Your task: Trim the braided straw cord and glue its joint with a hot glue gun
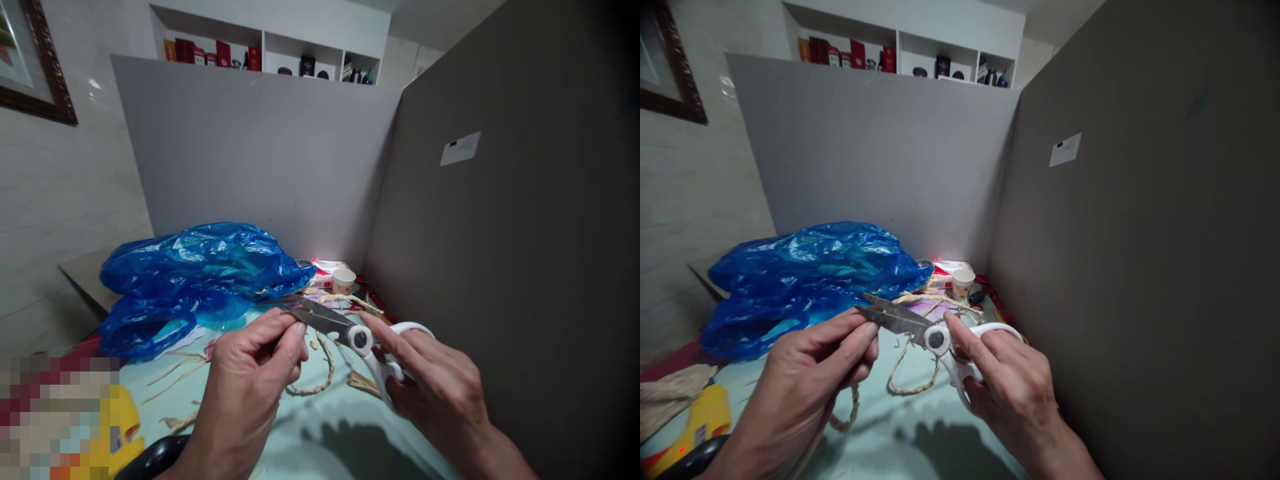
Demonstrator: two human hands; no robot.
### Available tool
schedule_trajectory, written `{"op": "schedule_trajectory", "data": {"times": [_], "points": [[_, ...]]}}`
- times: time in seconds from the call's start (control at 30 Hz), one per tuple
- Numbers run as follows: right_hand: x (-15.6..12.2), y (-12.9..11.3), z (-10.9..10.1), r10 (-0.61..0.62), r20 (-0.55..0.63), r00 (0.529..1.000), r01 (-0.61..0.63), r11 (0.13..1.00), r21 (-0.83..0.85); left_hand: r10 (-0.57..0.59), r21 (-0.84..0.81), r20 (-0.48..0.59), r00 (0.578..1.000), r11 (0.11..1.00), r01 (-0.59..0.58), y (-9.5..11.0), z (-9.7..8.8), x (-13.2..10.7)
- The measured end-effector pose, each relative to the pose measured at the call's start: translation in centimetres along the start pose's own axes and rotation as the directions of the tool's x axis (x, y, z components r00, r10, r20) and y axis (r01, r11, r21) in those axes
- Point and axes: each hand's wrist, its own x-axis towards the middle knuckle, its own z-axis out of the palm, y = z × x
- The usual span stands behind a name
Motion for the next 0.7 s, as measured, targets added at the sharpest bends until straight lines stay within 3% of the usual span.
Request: {"op": "schedule_trajectory", "data": {"times": [0.23,0.37,0.47,0.57,0.63,0.7], "points": [[-0.2,0.1,0.5,0.039,0.024,0.999,-0.041,0.993,0.111,-0.046,-0.001,-0.005,0.999,0.999,0.046,0.1,0.1,0.2],[0.5,-0.7,1.1,0.257,0.035,0.966,-0.252,0.902,0.351,-0.109,-0.06,0.086,0.99,0.992,0.114,0.2,-0.2,-0.1],[1.0,-1.1,1.4,0.453,0.145,0.88,-0.462,0.744,0.483,-0.153,-0.123,0.19,0.97,0.976,0.178,0.1,-0.4,-0.3],[1.5,-1.5,1.5,0.608,0.269,0.747,-0.624,0.502,0.599,-0.207,-0.138,0.233,0.95,0.96,0.243,0.1,-0.2,-0.3],[2.0,-1.8,1.4,0.642,0.378,0.667,-0.689,0.34,0.64,-0.26,-0.148,0.244,0.934,0.942,0.3,0.0,0.1,-0.1],[2.5,-2.1,1.1,0.634,0.452,0.627,-0.714,0.236,0.659,-0.287,-0.154,0.264,0.921,0.93,0.334,-0.2,0.2,0.0]]}}
